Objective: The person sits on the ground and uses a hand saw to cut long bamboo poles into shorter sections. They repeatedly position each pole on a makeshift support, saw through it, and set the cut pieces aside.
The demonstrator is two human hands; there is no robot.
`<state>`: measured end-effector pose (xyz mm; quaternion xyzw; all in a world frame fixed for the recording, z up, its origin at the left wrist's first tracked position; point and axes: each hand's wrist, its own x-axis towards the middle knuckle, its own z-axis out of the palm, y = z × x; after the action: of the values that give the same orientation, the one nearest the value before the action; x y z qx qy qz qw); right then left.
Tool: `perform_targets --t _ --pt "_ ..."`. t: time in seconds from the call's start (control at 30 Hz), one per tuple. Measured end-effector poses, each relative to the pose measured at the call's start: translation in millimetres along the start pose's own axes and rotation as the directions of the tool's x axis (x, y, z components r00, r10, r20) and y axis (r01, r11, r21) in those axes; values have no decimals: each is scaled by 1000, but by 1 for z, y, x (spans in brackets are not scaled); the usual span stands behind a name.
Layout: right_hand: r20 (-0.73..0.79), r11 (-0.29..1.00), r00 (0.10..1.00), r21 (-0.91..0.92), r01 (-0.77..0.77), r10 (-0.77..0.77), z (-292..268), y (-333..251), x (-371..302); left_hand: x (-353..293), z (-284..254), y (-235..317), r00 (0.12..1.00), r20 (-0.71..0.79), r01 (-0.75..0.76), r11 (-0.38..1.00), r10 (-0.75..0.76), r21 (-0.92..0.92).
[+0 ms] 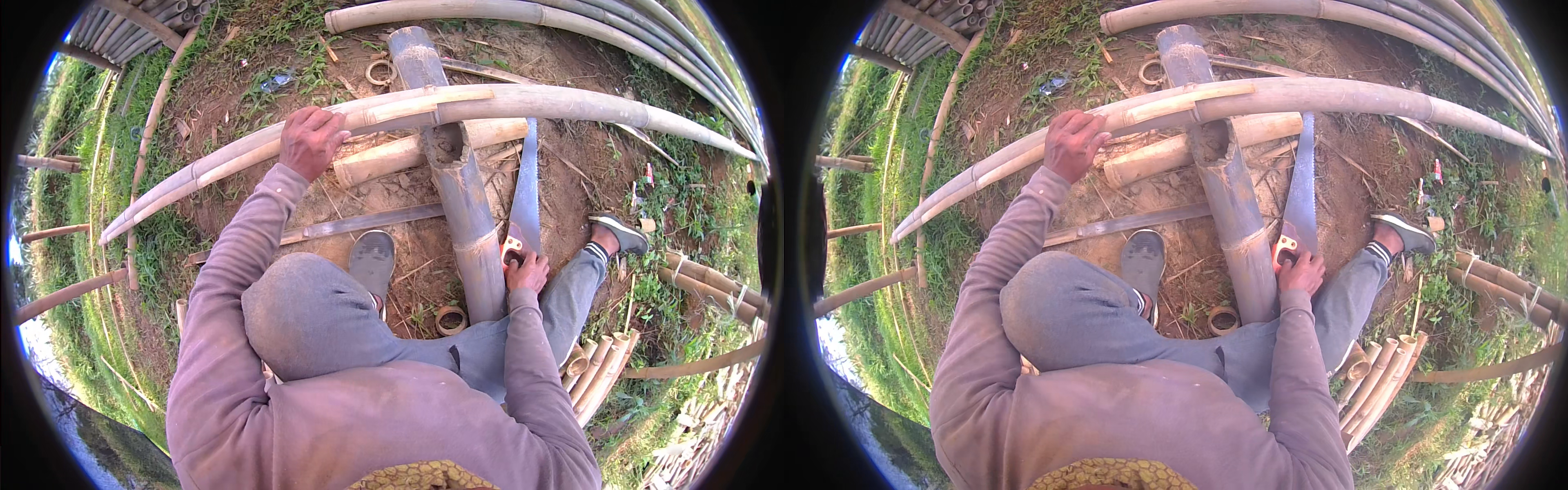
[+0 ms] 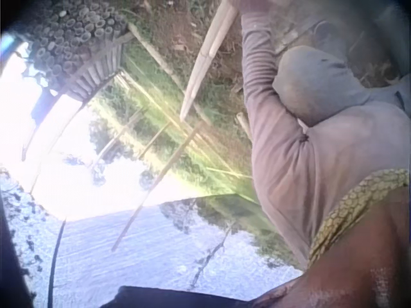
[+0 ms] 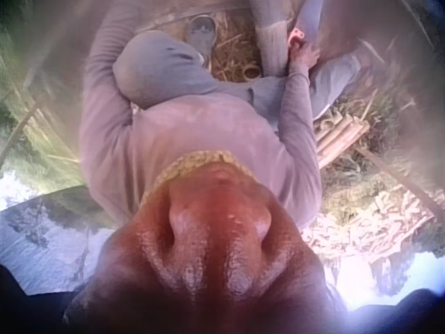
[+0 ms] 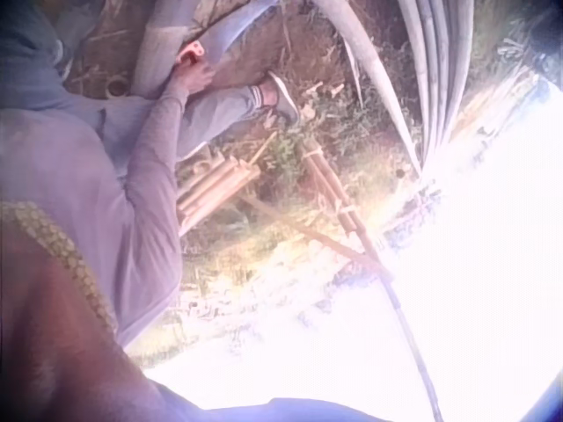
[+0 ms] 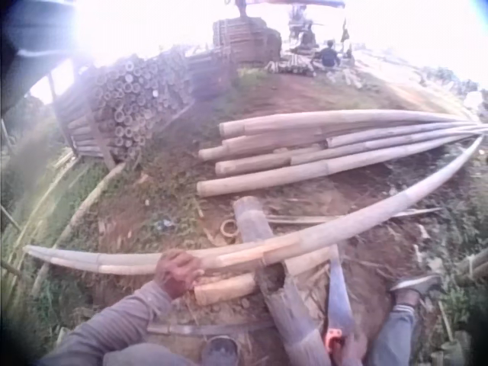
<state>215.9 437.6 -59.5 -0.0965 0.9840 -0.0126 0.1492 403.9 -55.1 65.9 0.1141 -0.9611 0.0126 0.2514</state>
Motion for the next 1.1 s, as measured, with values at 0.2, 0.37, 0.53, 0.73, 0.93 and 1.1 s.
perform_targets --t 0.2,0.37,0.53,0.73,0.93,1.1 --pt "474 964 855 -45 263 -211 13 14 30 9 4 1 1000 2 -15 998 15 65" --pt "552 909 789 -126 397 -268 -43 6 21 8 0 -1 999 38 -8 995 4 103" --pt "272 914 893 295 277 -358 -85 39 -19 13 -2 4 998 62 -22 994 16 107" --pt "-294 200 952 941 273 84 -85 57 -133 10 -5 5 998 60 -33 996 28 83" --pt "-498 487 842 694 530 -207 -110 45 -200 12 -4 4 994 107 -44 994 33 96" --pt "-557 350 785 702 620 -271 -103 24 -199 16 -5 6 995 96 -51 993 41 102"
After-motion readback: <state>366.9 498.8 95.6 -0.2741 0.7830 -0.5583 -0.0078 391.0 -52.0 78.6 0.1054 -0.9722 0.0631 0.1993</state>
